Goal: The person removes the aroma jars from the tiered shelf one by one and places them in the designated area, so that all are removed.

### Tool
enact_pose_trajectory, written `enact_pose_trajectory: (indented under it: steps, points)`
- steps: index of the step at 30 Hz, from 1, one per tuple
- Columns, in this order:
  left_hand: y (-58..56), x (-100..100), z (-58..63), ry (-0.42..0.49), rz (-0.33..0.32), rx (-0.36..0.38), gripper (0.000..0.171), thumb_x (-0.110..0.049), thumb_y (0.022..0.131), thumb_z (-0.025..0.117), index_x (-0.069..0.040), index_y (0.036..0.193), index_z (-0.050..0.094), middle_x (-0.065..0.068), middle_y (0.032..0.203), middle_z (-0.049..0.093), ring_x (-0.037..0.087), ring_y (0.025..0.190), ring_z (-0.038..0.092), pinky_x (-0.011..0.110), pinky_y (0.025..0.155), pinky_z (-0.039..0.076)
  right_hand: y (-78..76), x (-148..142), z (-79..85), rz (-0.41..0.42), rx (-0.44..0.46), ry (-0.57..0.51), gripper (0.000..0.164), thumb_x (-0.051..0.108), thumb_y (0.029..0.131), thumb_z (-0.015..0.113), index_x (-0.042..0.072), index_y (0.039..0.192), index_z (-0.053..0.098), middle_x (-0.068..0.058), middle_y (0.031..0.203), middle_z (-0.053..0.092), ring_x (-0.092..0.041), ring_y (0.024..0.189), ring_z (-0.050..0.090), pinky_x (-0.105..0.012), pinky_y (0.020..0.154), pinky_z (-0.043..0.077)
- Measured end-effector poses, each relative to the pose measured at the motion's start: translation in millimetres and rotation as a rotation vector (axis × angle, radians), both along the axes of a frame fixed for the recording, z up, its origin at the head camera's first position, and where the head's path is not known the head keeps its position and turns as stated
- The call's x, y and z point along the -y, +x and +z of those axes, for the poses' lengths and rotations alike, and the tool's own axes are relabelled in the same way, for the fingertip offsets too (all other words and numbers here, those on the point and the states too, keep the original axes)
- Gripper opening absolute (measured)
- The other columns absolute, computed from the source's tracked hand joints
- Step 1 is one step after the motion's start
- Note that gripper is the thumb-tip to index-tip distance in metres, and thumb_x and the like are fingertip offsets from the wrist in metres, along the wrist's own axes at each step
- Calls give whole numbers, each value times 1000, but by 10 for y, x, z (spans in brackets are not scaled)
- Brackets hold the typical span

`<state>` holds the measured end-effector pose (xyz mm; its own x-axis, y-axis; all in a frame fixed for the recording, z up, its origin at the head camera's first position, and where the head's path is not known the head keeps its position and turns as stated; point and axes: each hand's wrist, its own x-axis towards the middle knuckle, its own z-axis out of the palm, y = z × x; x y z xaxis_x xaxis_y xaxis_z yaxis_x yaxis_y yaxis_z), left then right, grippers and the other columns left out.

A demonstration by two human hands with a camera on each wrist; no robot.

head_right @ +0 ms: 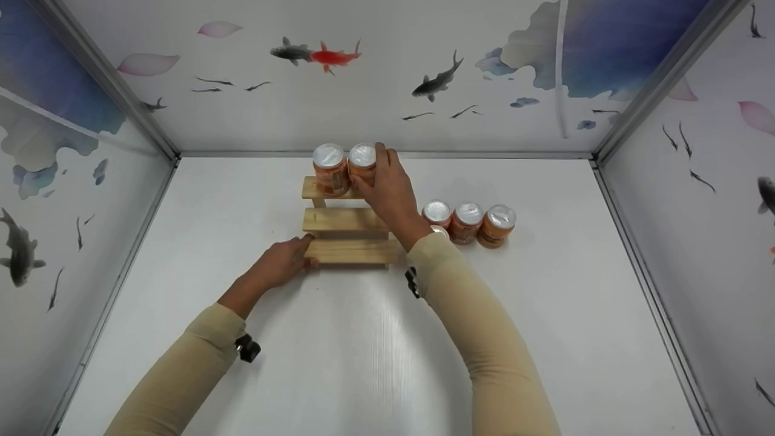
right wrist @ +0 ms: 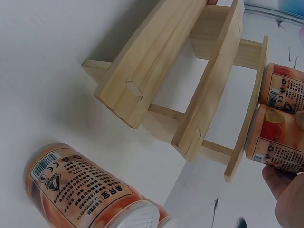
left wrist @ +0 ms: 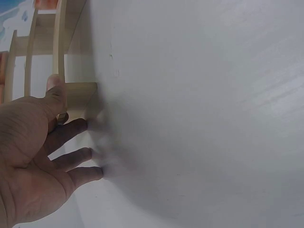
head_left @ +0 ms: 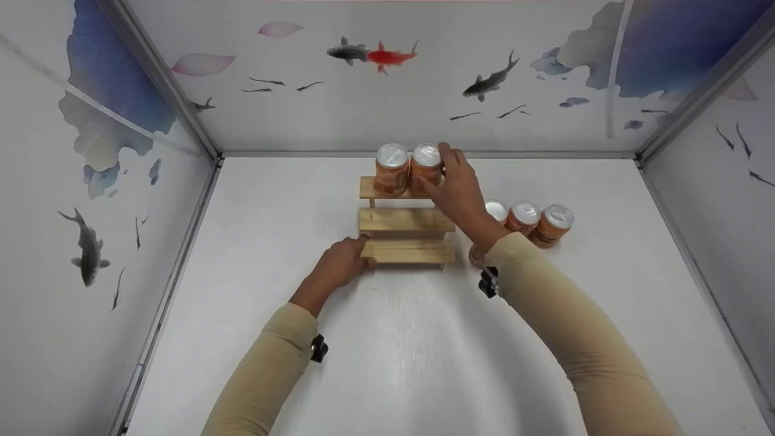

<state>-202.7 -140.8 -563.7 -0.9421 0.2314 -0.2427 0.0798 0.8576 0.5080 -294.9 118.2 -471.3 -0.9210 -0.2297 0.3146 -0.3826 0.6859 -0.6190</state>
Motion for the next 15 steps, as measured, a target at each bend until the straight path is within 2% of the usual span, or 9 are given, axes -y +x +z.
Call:
enact_pose_trajectory:
  steps: [7, 15]
  points:
    - [-4, 5, -20, 10, 4, 0, 60, -34, 111, 67, -7, 163, 53, 24, 149, 69, 42, 140, 65, 58, 115, 53, 11, -2, -27, 5, -14, -31, 78, 25, 102, 84, -2, 162, 42, -27, 138, 60, -41, 116, 67, -52, 98, 59]
    - [-13, 9, -17, 22, 2, 2, 58, -32, 112, 66, -8, 163, 53, 23, 147, 70, 42, 138, 66, 59, 114, 53, 22, -20, -58, 27, -68, -52, 76, 23, 101, 84, -1, 161, 44, -27, 137, 61, -40, 118, 67, -52, 102, 60]
